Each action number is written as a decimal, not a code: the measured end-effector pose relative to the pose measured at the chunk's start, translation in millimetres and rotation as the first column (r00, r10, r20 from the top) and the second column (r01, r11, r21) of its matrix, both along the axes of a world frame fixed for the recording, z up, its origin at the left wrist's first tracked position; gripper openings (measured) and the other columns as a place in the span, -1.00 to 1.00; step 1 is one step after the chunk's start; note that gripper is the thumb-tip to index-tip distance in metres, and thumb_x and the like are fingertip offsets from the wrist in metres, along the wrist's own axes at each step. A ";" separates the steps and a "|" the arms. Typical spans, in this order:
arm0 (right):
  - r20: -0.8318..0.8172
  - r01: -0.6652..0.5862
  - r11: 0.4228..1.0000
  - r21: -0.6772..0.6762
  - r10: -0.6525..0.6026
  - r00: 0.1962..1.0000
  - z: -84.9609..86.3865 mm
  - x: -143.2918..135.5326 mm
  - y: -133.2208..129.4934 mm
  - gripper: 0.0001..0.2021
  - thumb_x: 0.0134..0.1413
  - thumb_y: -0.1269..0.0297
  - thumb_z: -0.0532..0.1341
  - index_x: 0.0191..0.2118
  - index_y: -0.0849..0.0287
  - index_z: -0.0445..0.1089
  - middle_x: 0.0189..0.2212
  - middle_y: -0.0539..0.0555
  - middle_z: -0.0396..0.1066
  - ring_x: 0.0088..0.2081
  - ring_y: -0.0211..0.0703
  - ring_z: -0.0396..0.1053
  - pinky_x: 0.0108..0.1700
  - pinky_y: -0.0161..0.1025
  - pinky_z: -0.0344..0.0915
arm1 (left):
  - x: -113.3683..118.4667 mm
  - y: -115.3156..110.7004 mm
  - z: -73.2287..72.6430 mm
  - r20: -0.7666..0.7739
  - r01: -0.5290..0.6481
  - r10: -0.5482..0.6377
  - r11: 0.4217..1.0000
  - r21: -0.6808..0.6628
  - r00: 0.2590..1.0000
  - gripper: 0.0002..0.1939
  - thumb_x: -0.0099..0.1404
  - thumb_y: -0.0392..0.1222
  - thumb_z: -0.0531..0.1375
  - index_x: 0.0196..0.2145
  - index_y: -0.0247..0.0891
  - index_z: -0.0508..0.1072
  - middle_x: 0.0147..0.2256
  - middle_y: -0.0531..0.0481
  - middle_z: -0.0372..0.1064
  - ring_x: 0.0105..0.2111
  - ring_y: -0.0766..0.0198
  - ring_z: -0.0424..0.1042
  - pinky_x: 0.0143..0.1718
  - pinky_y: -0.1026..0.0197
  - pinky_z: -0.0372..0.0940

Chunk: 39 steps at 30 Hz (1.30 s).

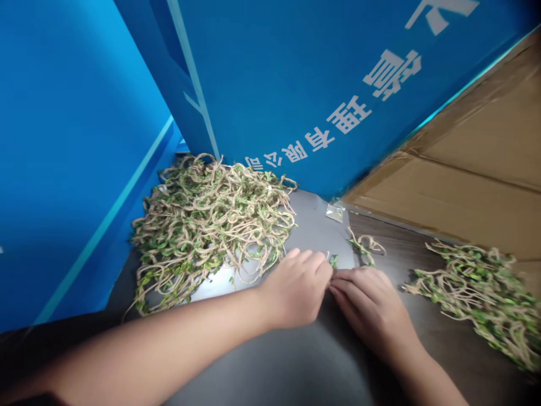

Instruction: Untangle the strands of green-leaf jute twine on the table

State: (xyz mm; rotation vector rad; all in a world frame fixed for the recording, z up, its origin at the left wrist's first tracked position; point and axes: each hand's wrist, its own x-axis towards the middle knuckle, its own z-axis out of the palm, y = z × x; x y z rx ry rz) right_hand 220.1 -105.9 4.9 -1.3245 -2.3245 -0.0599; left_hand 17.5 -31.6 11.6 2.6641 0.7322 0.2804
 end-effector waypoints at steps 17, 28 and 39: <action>-0.217 0.086 0.993 0.075 -0.068 0.974 1.8 -0.6 -3.0 -0.78 0.12 0.58 0.33 -0.14 0.20 0.42 -0.21 0.11 0.52 -0.14 -0.17 0.46 -0.03 -0.12 0.38 | -1.3 4.0 2.0 0.100 -0.046 0.061 0.988 -0.149 0.993 -0.70 0.56 -0.14 -0.16 -0.15 -0.22 0.32 -0.11 -0.08 0.37 -0.17 0.13 0.29 -0.09 -0.01 0.19; -0.113 0.085 0.995 0.061 -0.077 0.991 -0.7 -0.5 -4.0 -0.79 0.16 0.55 0.34 -0.12 0.18 0.44 -0.20 0.05 0.54 -0.18 -0.21 0.44 0.10 -0.06 0.34 | 0.3 4.1 -0.3 0.071 -0.060 0.072 0.986 -0.155 0.995 -0.71 0.57 -0.14 -0.17 -0.14 -0.22 0.31 -0.10 -0.06 0.36 -0.18 0.14 0.27 -0.08 0.00 0.17; -0.110 0.044 0.994 0.096 -0.033 0.993 1.8 2.6 -4.1 -0.68 0.15 0.51 0.38 0.02 0.22 0.46 -0.15 0.10 0.56 -0.14 -0.17 0.45 0.10 -0.07 0.35 | 0.3 5.7 0.0 0.156 -0.060 0.096 0.974 -0.220 0.983 -0.74 0.55 -0.15 -0.11 -0.20 -0.21 0.31 -0.15 -0.04 0.38 -0.20 0.20 0.30 -0.08 0.06 0.19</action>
